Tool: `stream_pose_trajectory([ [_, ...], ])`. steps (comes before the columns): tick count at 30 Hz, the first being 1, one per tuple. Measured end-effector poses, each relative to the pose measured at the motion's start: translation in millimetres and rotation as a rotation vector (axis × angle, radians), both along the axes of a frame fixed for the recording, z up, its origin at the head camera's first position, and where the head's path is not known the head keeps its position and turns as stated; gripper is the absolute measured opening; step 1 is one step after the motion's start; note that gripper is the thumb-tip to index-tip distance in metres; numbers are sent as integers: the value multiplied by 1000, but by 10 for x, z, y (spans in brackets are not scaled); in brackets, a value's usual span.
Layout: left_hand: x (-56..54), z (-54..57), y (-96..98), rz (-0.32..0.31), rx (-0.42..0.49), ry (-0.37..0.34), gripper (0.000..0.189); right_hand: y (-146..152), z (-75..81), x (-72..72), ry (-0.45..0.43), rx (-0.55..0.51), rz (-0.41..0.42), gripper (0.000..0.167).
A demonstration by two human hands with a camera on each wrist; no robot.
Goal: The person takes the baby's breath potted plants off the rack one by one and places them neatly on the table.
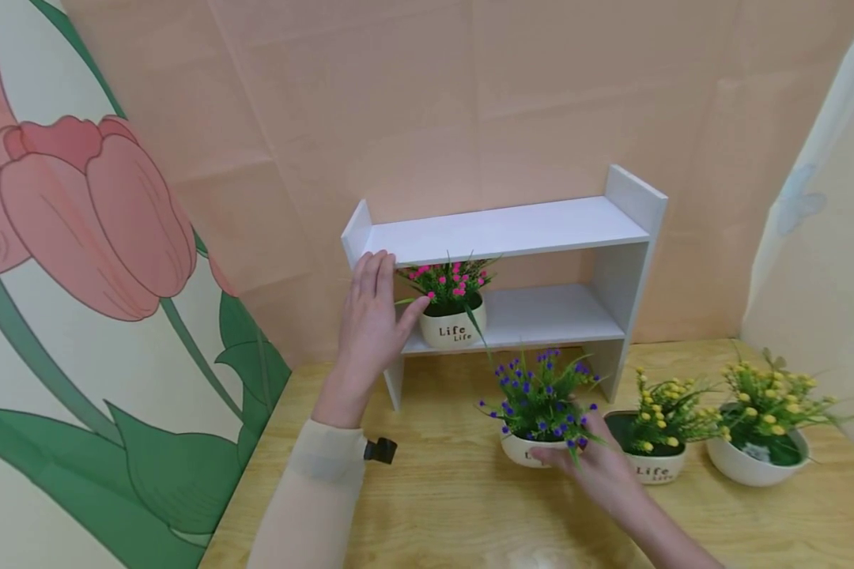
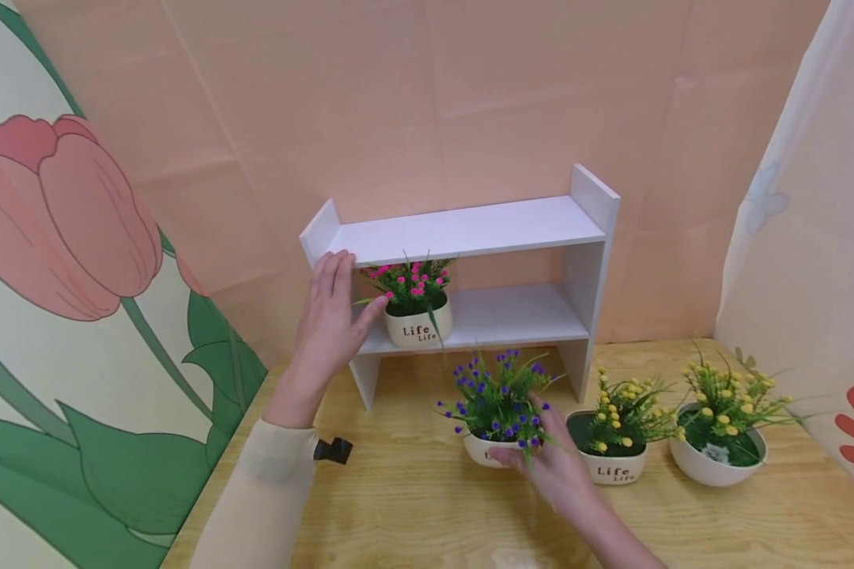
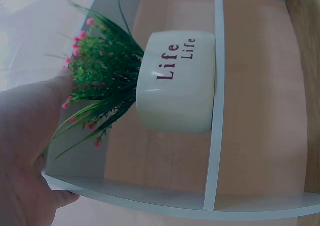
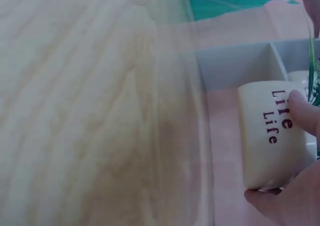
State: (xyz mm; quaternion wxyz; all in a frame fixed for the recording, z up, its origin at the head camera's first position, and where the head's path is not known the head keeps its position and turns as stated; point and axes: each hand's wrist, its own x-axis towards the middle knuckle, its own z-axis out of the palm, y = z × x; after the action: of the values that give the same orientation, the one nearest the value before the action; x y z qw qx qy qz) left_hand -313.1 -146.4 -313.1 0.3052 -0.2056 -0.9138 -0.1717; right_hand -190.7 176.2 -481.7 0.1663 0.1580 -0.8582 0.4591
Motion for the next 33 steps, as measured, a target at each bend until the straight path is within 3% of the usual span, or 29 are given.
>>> stream_pose_trajectory([
  [4, 1, 4, 6, 4, 3, -13, 88, 5, -65, 6, 12, 11, -3, 81],
  [11, -8, 0, 3, 5, 3, -17, 88, -33, -172, 54, 65, 12, -7, 55],
  [22, -9, 3, 3, -1, 5, -2, 87, -41, -255, 81, 37, -30, -19, 73],
  [29, -9, 6, 2, 2, 5, -2, 88, -17, -281, 52, 58, -20, -8, 67],
  [33, -11, 4, 2, 3, 6, -6, 87, 4, -286, 56, -9, -30, -16, 66],
])
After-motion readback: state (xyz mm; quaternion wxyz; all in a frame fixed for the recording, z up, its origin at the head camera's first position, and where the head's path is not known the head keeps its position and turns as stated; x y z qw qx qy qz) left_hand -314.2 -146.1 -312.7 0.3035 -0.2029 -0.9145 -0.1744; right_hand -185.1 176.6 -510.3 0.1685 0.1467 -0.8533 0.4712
